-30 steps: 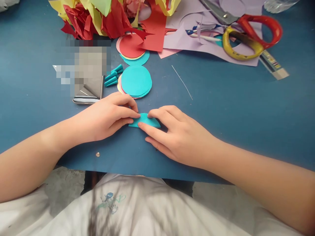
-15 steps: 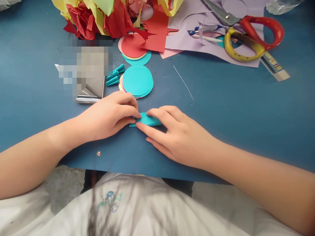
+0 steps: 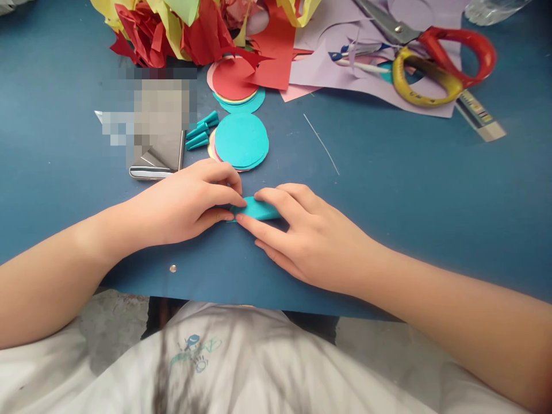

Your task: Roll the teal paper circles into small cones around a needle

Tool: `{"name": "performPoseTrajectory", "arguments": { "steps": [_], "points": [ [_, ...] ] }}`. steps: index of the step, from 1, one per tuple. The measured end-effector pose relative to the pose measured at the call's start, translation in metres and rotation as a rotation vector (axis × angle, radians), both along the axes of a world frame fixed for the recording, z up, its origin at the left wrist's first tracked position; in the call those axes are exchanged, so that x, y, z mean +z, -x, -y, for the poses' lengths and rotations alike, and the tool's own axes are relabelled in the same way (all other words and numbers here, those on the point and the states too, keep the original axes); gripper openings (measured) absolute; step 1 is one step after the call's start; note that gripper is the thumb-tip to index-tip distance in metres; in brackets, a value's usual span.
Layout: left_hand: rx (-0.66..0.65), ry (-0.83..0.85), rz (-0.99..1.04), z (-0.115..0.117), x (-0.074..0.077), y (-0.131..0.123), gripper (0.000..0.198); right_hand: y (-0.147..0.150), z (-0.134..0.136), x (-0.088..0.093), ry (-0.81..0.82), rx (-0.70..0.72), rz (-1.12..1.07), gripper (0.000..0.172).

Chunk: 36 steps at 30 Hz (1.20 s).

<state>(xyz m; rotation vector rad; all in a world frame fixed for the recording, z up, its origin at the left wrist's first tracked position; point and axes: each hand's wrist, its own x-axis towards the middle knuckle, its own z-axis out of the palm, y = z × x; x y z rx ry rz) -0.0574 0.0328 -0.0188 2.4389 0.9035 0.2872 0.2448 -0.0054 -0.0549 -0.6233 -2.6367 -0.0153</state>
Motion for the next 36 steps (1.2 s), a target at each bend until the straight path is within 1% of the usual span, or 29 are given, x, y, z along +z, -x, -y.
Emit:
{"name": "performPoseTrajectory", "arguments": {
  "steps": [6, 11, 15, 18, 23, 25, 28, 29, 31, 33, 36],
  "points": [
    [-0.016, -0.030, 0.031, 0.000, -0.001, 0.000, 0.026, 0.002, 0.002, -0.002, -0.001, -0.024, -0.005, 0.045],
    [-0.010, -0.038, 0.069, 0.000, -0.004, -0.001, 0.026, 0.004, 0.005, -0.004, -0.011, -0.060, 0.001, 0.044],
    [0.012, -0.032, 0.074, 0.001, -0.006, -0.003, 0.026, 0.003, 0.006, -0.003, -0.012, -0.058, 0.013, 0.041],
    [0.039, -0.024, 0.050, 0.003, -0.003, -0.003, 0.027, 0.002, 0.004, 0.000, -0.014, -0.051, 0.016, 0.038],
    [0.126, -0.055, -0.065, 0.012, 0.007, -0.001, 0.037, 0.002, 0.000, -0.002, -0.043, -0.050, 0.026, 0.036],
    [0.181, 0.003, -0.104, 0.018, 0.011, -0.003, 0.042, 0.002, -0.001, -0.004, -0.064, -0.070, 0.029, 0.039],
    [0.243, 0.106, -0.066, 0.030, 0.015, -0.010, 0.051, 0.003, -0.002, -0.005, -0.088, -0.111, 0.011, 0.036],
    [0.265, 0.140, -0.033, 0.034, 0.016, -0.014, 0.050, 0.003, -0.003, -0.005, -0.090, -0.125, 0.004, 0.035],
    [0.360, 0.223, 0.059, 0.041, 0.018, -0.021, 0.050, 0.003, -0.004, -0.004, -0.092, -0.150, -0.002, 0.035],
    [0.426, 0.317, 0.161, 0.045, 0.019, -0.026, 0.050, 0.002, -0.005, -0.004, -0.091, -0.164, -0.018, 0.034],
    [0.450, 0.410, 0.301, 0.046, 0.016, -0.029, 0.052, 0.001, -0.004, -0.005, -0.054, -0.178, -0.106, 0.030]
  ]
}}
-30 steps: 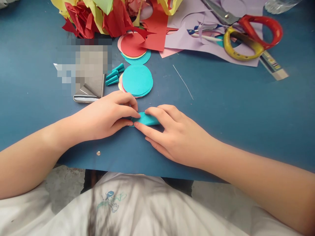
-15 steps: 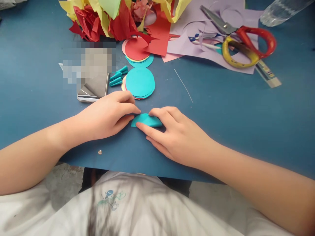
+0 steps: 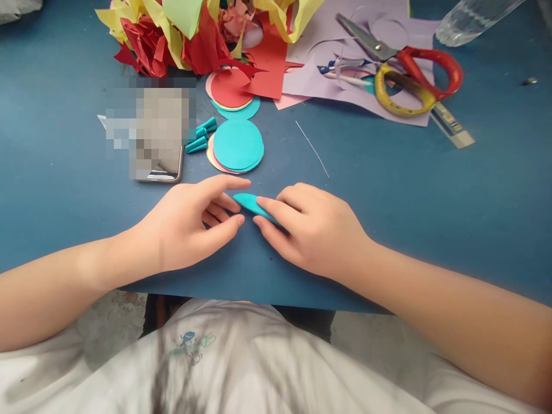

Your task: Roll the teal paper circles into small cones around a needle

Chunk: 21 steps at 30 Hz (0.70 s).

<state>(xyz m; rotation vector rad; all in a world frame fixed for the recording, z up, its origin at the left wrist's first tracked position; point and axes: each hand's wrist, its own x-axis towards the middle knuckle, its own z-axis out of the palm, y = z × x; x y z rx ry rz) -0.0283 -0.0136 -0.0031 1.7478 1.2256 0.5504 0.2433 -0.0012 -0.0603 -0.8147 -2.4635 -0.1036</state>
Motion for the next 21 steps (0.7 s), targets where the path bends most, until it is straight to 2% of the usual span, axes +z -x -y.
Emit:
{"name": "performPoseTrajectory", "arguments": {
  "steps": [4, 7, 10, 13, 15, 19, 21],
  "points": [
    [0.030, 0.054, 0.171, -0.001, -0.009, -0.004, 0.046, 0.004, 0.006, -0.003, 0.089, 0.008, -0.154, 0.025],
    [0.026, 0.041, 0.201, -0.001, -0.013, -0.009, 0.038, 0.006, 0.009, -0.002, 0.127, 0.085, -0.210, 0.023],
    [0.007, 0.011, 0.158, 0.000, -0.013, -0.010, 0.050, 0.006, 0.009, 0.005, 0.185, 0.132, -0.285, 0.012],
    [-0.026, 0.057, 0.157, 0.002, -0.012, -0.009, 0.075, 0.003, 0.005, 0.012, 0.372, 0.090, -0.381, 0.028],
    [-0.058, 0.072, 0.146, 0.004, -0.012, -0.008, 0.084, 0.002, 0.000, 0.014, 0.523, 0.082, -0.434, 0.024],
    [-0.093, 0.042, 0.116, 0.007, -0.012, -0.009, 0.087, 0.001, -0.008, 0.012, 0.727, 0.164, -0.496, 0.013],
    [-0.090, 0.013, 0.101, 0.005, -0.011, -0.011, 0.077, 0.002, -0.009, 0.012, 0.826, 0.162, -0.542, 0.015]
  ]
}}
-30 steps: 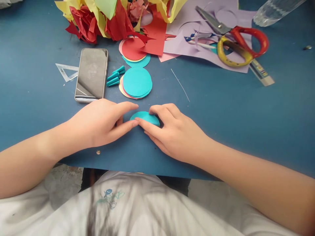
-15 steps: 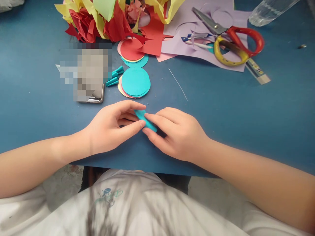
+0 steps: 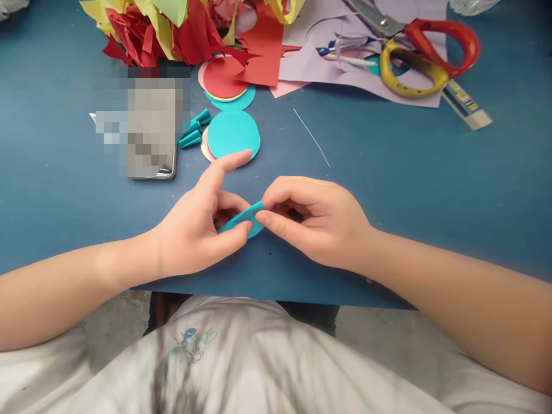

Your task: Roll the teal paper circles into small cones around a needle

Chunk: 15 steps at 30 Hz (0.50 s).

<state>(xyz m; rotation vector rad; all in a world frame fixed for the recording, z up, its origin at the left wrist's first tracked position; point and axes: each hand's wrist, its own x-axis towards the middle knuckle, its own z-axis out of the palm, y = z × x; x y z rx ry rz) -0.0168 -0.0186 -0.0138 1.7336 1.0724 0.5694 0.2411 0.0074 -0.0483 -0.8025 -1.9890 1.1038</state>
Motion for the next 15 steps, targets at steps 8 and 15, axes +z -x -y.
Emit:
{"name": "performPoseTrajectory", "arguments": {
  "steps": [8, 15],
  "points": [
    [0.002, -0.081, -0.094, -0.0104, 0.0074, -0.0056, 0.018, 0.0031, 0.0021, 0.0069, 0.368, -0.072, -0.143, 0.019],
    [-0.029, -0.123, -0.111, -0.0099, 0.0038, -0.0023, 0.019, 0.0025, 0.0012, 0.0060, 0.367, -0.074, -0.202, 0.014]
  ]
}}
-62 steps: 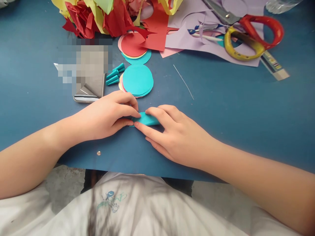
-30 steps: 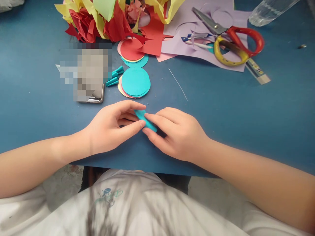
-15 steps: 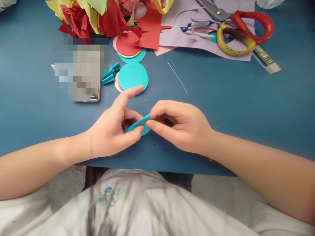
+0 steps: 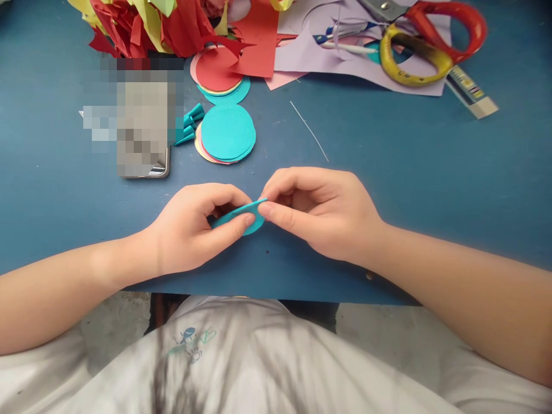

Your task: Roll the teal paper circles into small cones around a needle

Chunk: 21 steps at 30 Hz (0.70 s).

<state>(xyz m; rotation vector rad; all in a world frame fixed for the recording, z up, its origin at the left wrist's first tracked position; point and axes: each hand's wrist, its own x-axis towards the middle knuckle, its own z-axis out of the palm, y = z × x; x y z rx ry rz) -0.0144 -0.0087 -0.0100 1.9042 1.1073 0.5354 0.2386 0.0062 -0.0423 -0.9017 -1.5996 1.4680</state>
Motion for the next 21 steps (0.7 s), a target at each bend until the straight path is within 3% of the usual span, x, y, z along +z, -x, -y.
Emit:
{"name": "performPoseTrajectory", "arguments": {
  "steps": [6, 12, 17, 21],
  "points": [
    [-0.002, -0.029, -0.031, -0.0002, 0.0018, -0.0010, 0.014, 0.0007, 0.0012, 0.0025, 0.039, -0.020, 0.024, 0.024],
    [-0.025, -0.003, -0.037, -0.0006, 0.0033, -0.0002, 0.015, -0.0009, 0.0010, 0.0047, -0.006, -0.016, 0.048, 0.012],
    [-0.015, 0.024, 0.004, 0.0002, 0.0040, -0.0009, 0.015, -0.0043, 0.0003, 0.0044, -0.068, -0.024, 0.052, 0.023],
    [-0.020, 0.030, 0.019, 0.0002, 0.0040, -0.0023, 0.015, -0.0032, 0.0008, 0.0036, -0.110, 0.004, 0.062, 0.015]
  ]
}}
